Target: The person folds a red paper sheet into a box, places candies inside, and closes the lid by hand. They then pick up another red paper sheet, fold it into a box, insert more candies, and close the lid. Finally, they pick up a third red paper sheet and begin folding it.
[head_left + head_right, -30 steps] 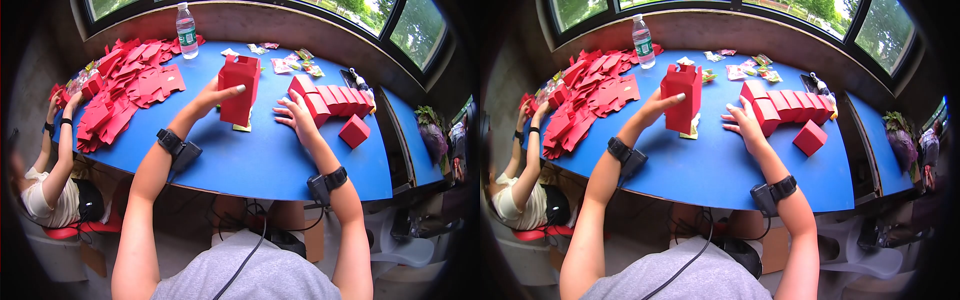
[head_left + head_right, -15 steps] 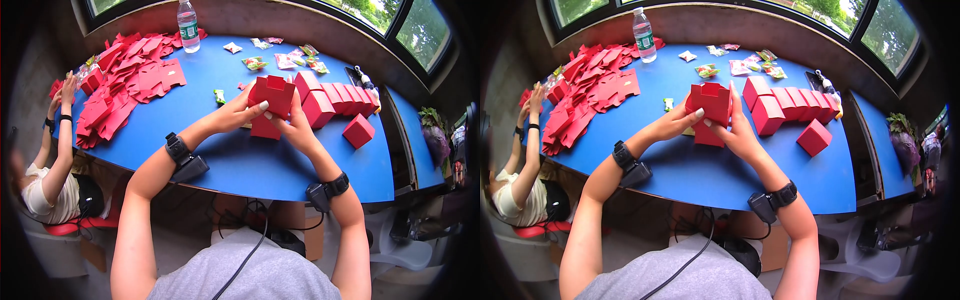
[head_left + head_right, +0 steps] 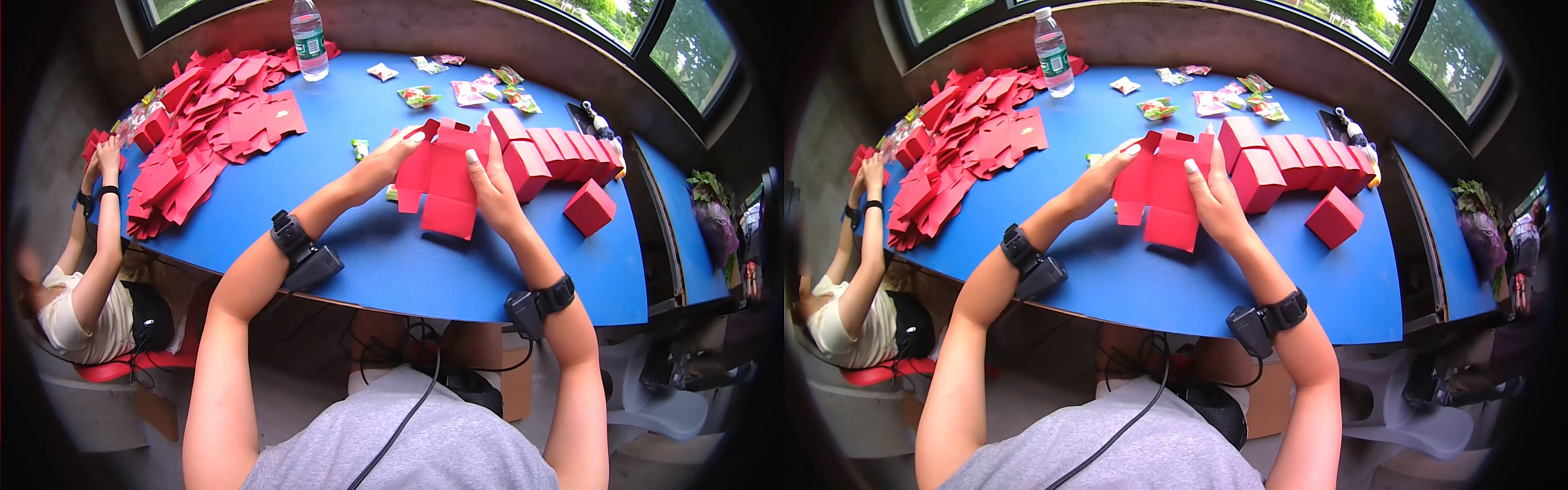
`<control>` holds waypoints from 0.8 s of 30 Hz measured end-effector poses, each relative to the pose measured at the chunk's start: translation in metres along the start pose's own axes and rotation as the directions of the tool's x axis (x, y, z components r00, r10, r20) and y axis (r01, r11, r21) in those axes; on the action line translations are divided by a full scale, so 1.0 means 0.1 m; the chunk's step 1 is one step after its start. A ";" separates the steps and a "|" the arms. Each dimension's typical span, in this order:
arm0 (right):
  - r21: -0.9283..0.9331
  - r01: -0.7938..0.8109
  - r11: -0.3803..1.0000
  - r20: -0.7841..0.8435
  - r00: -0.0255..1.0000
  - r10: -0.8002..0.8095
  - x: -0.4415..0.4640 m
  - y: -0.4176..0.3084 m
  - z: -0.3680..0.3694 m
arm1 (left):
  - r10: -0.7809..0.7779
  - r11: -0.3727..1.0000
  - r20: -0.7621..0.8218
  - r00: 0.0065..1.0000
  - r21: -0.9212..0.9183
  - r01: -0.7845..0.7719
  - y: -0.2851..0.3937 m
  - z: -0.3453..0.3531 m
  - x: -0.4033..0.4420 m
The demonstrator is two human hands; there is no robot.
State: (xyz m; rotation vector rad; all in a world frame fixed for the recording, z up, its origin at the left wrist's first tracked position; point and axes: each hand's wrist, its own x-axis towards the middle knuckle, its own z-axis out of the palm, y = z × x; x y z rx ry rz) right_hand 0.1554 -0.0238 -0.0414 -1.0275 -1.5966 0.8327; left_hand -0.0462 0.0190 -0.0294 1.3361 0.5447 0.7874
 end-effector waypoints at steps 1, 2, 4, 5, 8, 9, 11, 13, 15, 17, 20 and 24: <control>0.046 -0.058 0.997 -0.006 0.998 0.059 -0.01 -0.01 0.00 | 0.005 0.994 -0.027 1.000 0.109 -0.002 0.01 -0.02 0.02; 0.047 -0.056 0.997 -0.003 0.998 0.056 -0.01 0.03 0.00 | 0.013 0.976 -0.054 0.998 0.218 -0.001 0.02 -0.04 0.04; 0.093 -0.091 0.991 -0.020 0.995 0.093 0.01 0.12 -0.01 | 0.037 0.976 -0.070 0.997 0.217 -0.021 0.00 -0.07 0.05; 0.096 -0.088 0.991 -0.013 0.996 0.089 0.02 0.12 -0.02 | 0.059 0.976 -0.082 0.995 0.216 -0.040 -0.01 -0.08 0.05; 0.150 -0.212 0.966 0.027 0.977 0.210 -0.02 -0.10 -0.01 | 0.153 0.965 -0.204 0.967 0.243 -0.101 0.00 -0.18 0.10; 0.150 -0.210 0.966 0.032 0.978 0.207 -0.01 -0.09 0.00 | 0.155 0.964 -0.209 0.965 0.245 -0.102 0.02 -0.27 0.13; 0.145 -0.197 0.970 0.069 0.980 0.189 0.00 -0.06 -0.02 | 0.148 0.982 -0.484 0.862 0.176 -0.070 0.07 -0.59 0.20; 0.133 -0.183 0.974 0.075 0.982 0.174 0.00 -0.05 -0.01 | 0.336 0.941 -0.569 0.751 0.183 -0.283 0.05 -1.02 0.20; 0.117 -0.178 0.977 0.077 0.983 0.169 -0.01 -0.06 0.00 | 0.431 0.873 -0.715 0.550 0.176 -0.456 0.09 -1.35 0.21; 0.111 -0.173 0.979 0.084 0.983 0.164 -0.01 -0.06 0.00 | 0.443 0.858 -0.800 0.405 0.246 -0.451 0.16 -1.64 0.09; 0.098 -0.168 0.981 0.079 0.984 0.160 -0.01 -0.05 0.00 | 0.342 0.907 -0.910 0.236 0.253 -0.337 0.17 -2.14 -0.07; 0.085 -0.168 0.982 0.066 0.985 0.162 -0.01 -0.02 -0.01 | 0.556 0.699 -0.829 0.061 0.506 0.504 0.08 -2.48 -0.22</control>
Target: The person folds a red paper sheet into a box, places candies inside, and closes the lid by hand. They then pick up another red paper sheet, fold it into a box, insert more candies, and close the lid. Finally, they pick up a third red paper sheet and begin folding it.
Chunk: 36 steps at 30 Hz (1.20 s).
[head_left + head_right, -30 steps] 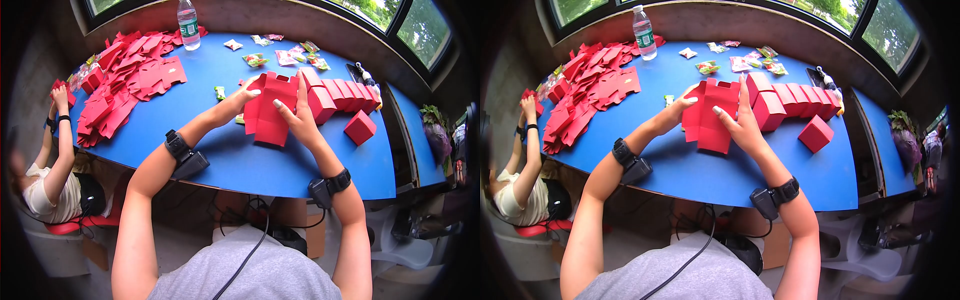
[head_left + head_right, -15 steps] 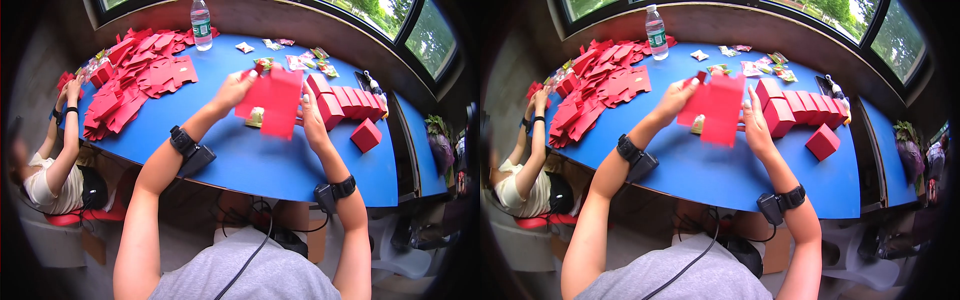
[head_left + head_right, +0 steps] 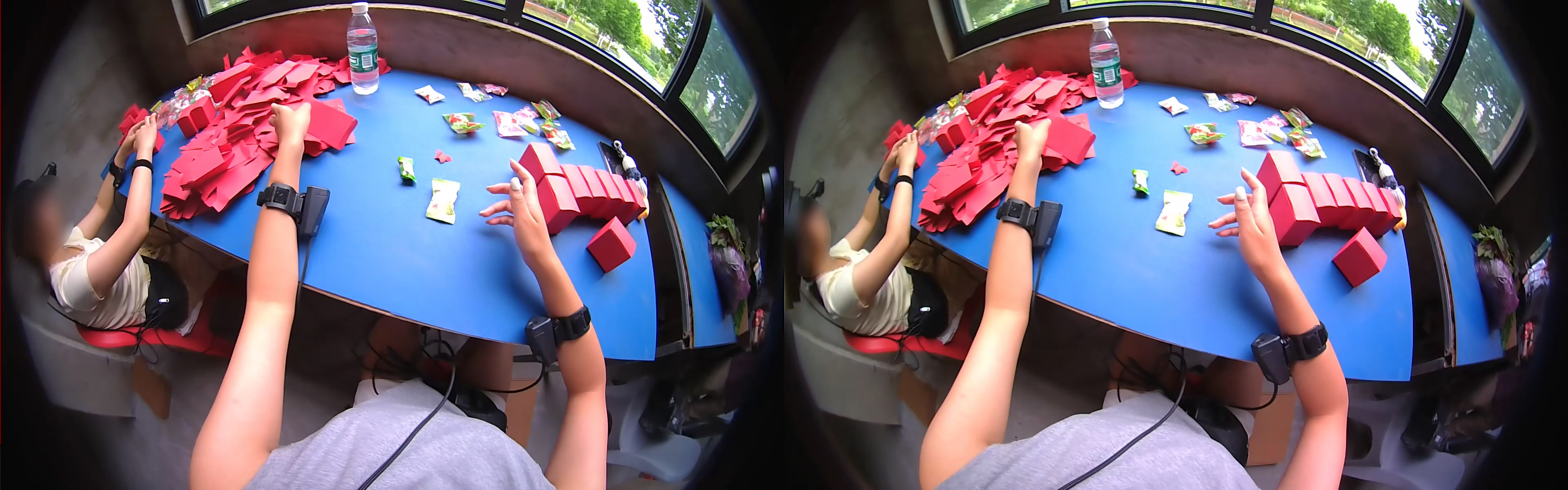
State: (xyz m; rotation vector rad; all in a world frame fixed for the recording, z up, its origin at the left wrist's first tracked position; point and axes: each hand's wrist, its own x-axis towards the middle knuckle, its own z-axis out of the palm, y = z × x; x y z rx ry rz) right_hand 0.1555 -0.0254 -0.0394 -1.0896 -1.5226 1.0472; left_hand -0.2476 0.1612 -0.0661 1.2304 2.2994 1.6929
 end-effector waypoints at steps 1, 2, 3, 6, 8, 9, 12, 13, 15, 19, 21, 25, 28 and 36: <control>0.004 0.006 1.000 0.005 1.000 -0.006 0.01 0.01 0.00 | -0.005 0.996 0.014 1.000 0.092 0.004 0.05 -0.11 -0.01; 0.009 -0.006 1.000 -0.001 1.000 0.006 0.01 0.03 -0.01 | 0.067 0.980 -0.022 0.997 0.188 -0.062 0.09 -0.22 -0.02; 0.014 -0.019 1.000 -0.009 1.000 0.019 0.01 0.04 -0.01 | 0.141 0.951 -0.049 0.989 0.285 -0.121 0.09 -0.31 0.01; 0.007 -0.030 1.000 -0.004 1.000 0.030 0.02 0.07 -0.01 | 0.119 0.817 0.020 0.993 0.566 -0.109 0.22 -0.51 0.16; 0.006 -0.040 0.999 -0.011 0.999 0.040 0.03 0.06 0.01 | 0.263 0.687 0.026 0.964 0.696 -0.207 -0.05 -0.39 0.55; 0.005 -0.036 0.999 -0.024 0.999 0.036 0.03 0.05 0.02 | 0.306 0.598 0.061 0.950 0.764 -0.241 -0.11 -0.36 0.70; 0.032 -0.008 0.999 -0.007 1.000 0.008 0.02 0.04 0.02 | 0.352 0.415 0.253 0.901 0.820 -0.393 -0.36 -0.34 1.08; 0.022 -0.010 1.000 -0.009 1.000 0.010 0.02 0.04 0.01 | 0.361 0.375 0.283 0.889 0.828 -0.416 -0.45 -0.31 1.21; 0.018 -0.014 1.000 0.012 1.000 0.013 0.03 0.06 -0.01 | 0.410 0.301 0.413 0.813 0.781 -0.548 -0.60 -0.26 1.41; 0.001 -0.031 1.000 0.019 0.999 0.031 -0.01 -0.02 0.02 | 0.457 0.409 0.512 0.727 0.604 -0.684 -0.44 -0.30 1.49; -0.006 -0.018 1.000 0.044 0.999 0.019 -0.02 -0.03 0.02 | 0.367 0.373 0.570 0.735 0.634 -0.678 -0.27 -0.32 1.53; -0.007 -0.013 1.000 0.051 0.999 0.013 -0.05 -0.03 0.03 | 0.518 0.343 0.513 0.685 0.609 -0.715 0.11 -0.51 1.42; -0.052 0.008 0.999 0.060 0.998 -0.005 -0.07 -0.09 0.04 | 0.768 0.293 0.365 0.526 0.531 -0.795 0.58 -0.70 1.11; -0.150 0.169 0.974 0.050 0.985 -0.164 -0.10 -0.08 0.05 | 0.707 0.699 0.508 0.493 -0.609 -0.376 1.73 -0.96 -1.05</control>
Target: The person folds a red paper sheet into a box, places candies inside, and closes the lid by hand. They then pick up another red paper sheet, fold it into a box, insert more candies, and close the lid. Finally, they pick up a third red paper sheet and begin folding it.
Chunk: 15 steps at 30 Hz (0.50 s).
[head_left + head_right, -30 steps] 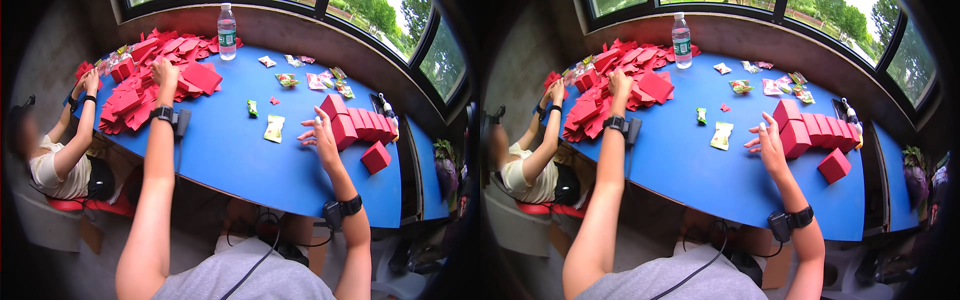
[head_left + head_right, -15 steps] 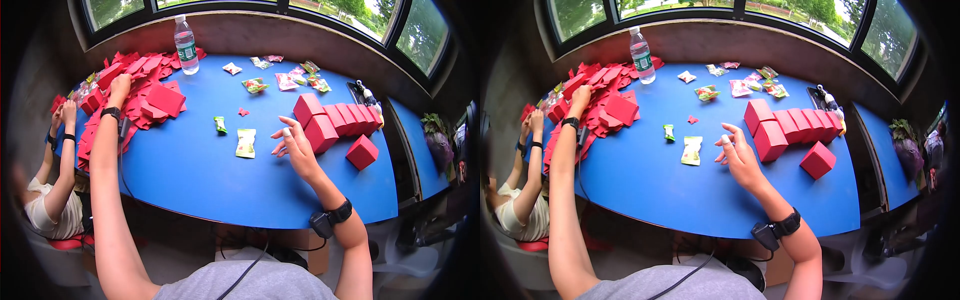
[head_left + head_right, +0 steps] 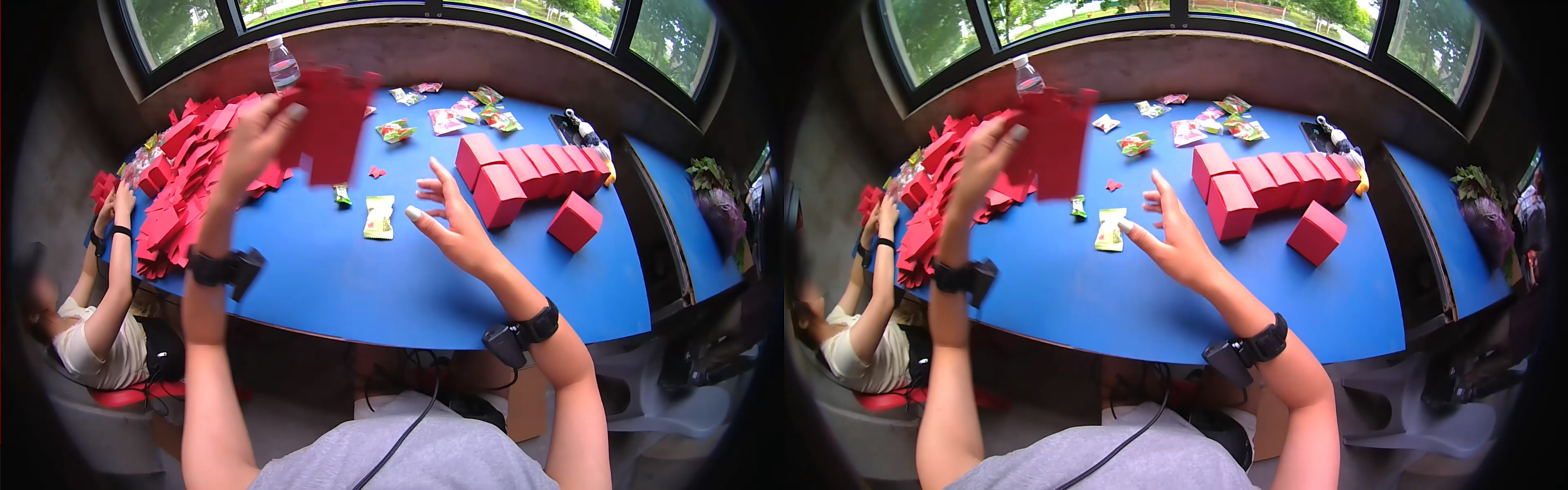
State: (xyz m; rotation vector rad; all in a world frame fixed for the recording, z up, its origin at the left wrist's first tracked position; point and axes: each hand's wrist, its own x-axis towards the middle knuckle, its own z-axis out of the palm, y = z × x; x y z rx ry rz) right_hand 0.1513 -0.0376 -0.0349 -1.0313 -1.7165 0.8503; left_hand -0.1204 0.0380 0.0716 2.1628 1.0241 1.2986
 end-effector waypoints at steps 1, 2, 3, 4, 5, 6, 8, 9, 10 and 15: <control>-0.002 0.041 0.999 -0.007 0.999 -0.041 0.00 -0.02 -0.01 | -0.034 0.986 0.065 0.997 -0.159 0.044 0.07 0.26 -0.07; -0.008 0.081 0.997 -0.014 0.997 -0.081 0.00 -0.03 -0.03 | -0.110 0.965 0.149 0.983 -0.220 0.141 0.03 0.50 -0.12; 0.098 0.081 0.992 -0.001 0.997 -0.082 0.02 -0.04 -0.05 | -0.089 0.953 0.211 0.973 -0.267 0.145 0.18 0.74 -0.18; 0.190 0.058 0.980 -0.036 0.998 -0.052 0.01 -0.09 -0.05 | -0.065 0.951 0.200 0.978 -0.283 0.122 0.11 0.97 -0.21; 0.280 0.038 0.959 -0.066 0.998 -0.020 0.01 -0.14 -0.07 | -0.103 0.949 0.236 0.966 -0.269 0.166 0.04 1.13 -0.23; 0.360 0.017 0.933 -0.050 0.999 0.001 0.03 -0.17 -0.12 | -0.105 0.920 0.270 0.957 -0.340 0.197 0.07 1.24 -0.25; 0.309 0.029 0.951 -0.057 0.998 -0.012 0.05 -0.10 -0.16 | -0.104 0.885 0.304 0.947 -0.407 0.228 0.14 1.35 -0.28; 0.271 0.035 0.962 -0.056 0.998 -0.020 0.06 -0.06 -0.16 | -0.077 0.903 0.353 0.933 -0.372 0.215 0.17 1.36 -0.28; 0.274 0.032 0.961 -0.055 0.998 -0.018 0.06 -0.03 -0.15 | -0.054 0.919 0.402 0.914 -0.337 0.203 0.21 1.38 -0.30; 0.060 0.168 0.984 -0.105 0.981 -0.161 0.07 -0.01 -0.17 | 0.090 0.924 0.369 0.925 -0.377 0.061 0.20 1.41 -0.34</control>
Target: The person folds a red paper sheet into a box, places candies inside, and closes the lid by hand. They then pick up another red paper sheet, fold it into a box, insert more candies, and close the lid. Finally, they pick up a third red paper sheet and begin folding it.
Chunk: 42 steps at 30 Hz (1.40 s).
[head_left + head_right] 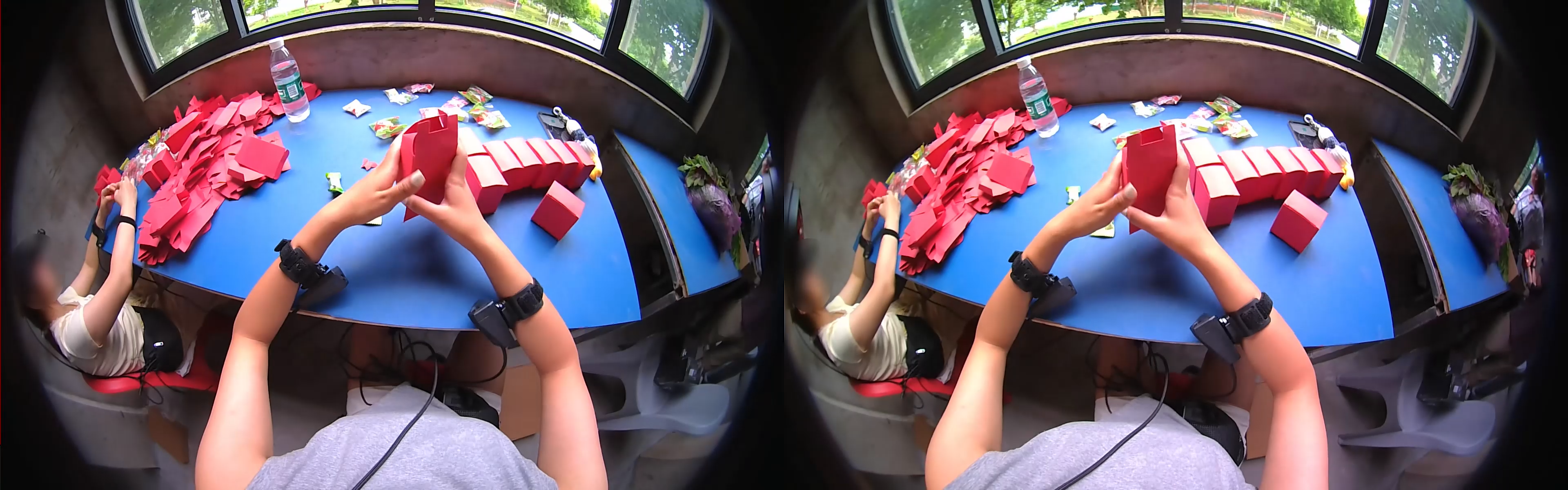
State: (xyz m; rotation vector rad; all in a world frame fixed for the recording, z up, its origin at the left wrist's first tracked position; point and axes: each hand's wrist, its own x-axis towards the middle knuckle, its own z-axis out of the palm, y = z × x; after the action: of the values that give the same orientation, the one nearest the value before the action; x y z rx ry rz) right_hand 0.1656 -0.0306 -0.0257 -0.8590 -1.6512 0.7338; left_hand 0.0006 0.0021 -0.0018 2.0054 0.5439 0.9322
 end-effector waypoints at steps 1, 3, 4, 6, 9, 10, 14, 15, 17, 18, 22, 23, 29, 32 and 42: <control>0.005 -0.007 1.000 0.002 1.000 0.007 0.01 -0.01 0.00 | 0.031 0.999 0.000 1.000 0.038 -0.031 -0.05 -0.02 0.01; -0.051 0.075 0.996 0.020 0.997 -0.074 0.02 0.00 0.00 | 0.036 0.998 -0.028 0.999 -0.040 -0.037 -0.12 -0.05 0.01; -0.101 0.151 0.983 0.034 0.988 -0.148 0.02 0.02 0.00 | 0.040 0.998 -0.031 0.999 -0.045 -0.041 -0.13 -0.08 0.01; -0.043 0.183 0.982 0.025 0.983 -0.182 0.01 0.04 0.02 | -0.089 0.992 0.003 0.996 -0.088 0.089 -0.15 -0.14 -0.03; -0.206 0.151 0.967 0.027 0.989 -0.149 0.02 0.04 -0.01 | -0.107 0.992 0.035 0.994 -0.070 0.109 -0.17 -0.19 -0.10; -0.211 0.151 0.966 0.025 0.989 -0.149 0.02 0.01 -0.02 | -0.129 0.990 0.071 0.989 -0.051 0.133 -0.18 -0.22 -0.11; -0.169 0.277 0.946 0.040 0.961 -0.274 0.05 -0.05 -0.04 | -0.146 0.986 0.038 0.989 0.081 0.143 -0.25 -0.22 -0.13; -0.158 0.277 0.948 0.032 0.961 -0.275 0.04 -0.04 -0.04 | -0.151 0.986 0.035 0.988 0.078 0.148 -0.23 -0.20 -0.13; -0.143 0.191 0.971 0.022 0.982 -0.189 0.02 -0.08 -0.07 | 0.040 0.998 -0.074 0.996 0.058 -0.035 -0.16 -0.16 -0.11; -0.132 0.105 0.986 0.009 0.994 -0.105 0.01 -0.09 -0.07 | 0.034 0.998 -0.074 0.997 0.057 -0.030 -0.18 -0.14 -0.11; -0.138 0.125 0.983 0.009 0.992 -0.125 0.00 0.01 -0.03 | 0.097 0.994 -0.120 0.988 0.066 -0.089 -0.35 -0.11 -0.09; -0.136 0.121 0.983 0.009 0.993 -0.121 -0.01 0.00 -0.02 | 0.113 0.988 -0.097 0.989 0.115 -0.102 -0.39 -0.12 -0.08; -0.029 -0.026 0.999 0.034 0.999 0.027 0.01 0.06 -0.06 | 0.251 0.939 -0.079 0.965 0.262 -0.223 -0.37 -0.17 -0.04; -0.081 -0.031 0.996 0.013 0.999 0.032 0.02 0.03 -0.06 | 0.135 0.990 -0.197 0.971 0.060 -0.125 -0.32 -0.09 -0.08; -0.170 -0.016 0.985 0.024 0.999 0.021 0.02 0.05 0.00 | 0.030 0.994 -0.113 0.993 0.107 -0.018 -0.38 -0.17 -0.06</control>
State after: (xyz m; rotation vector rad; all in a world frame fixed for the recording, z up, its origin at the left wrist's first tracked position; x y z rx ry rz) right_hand 0.1667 -0.0263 -0.0293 -0.9900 -1.7493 0.6253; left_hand -0.0178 0.0276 -0.0294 2.0658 0.6449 1.0576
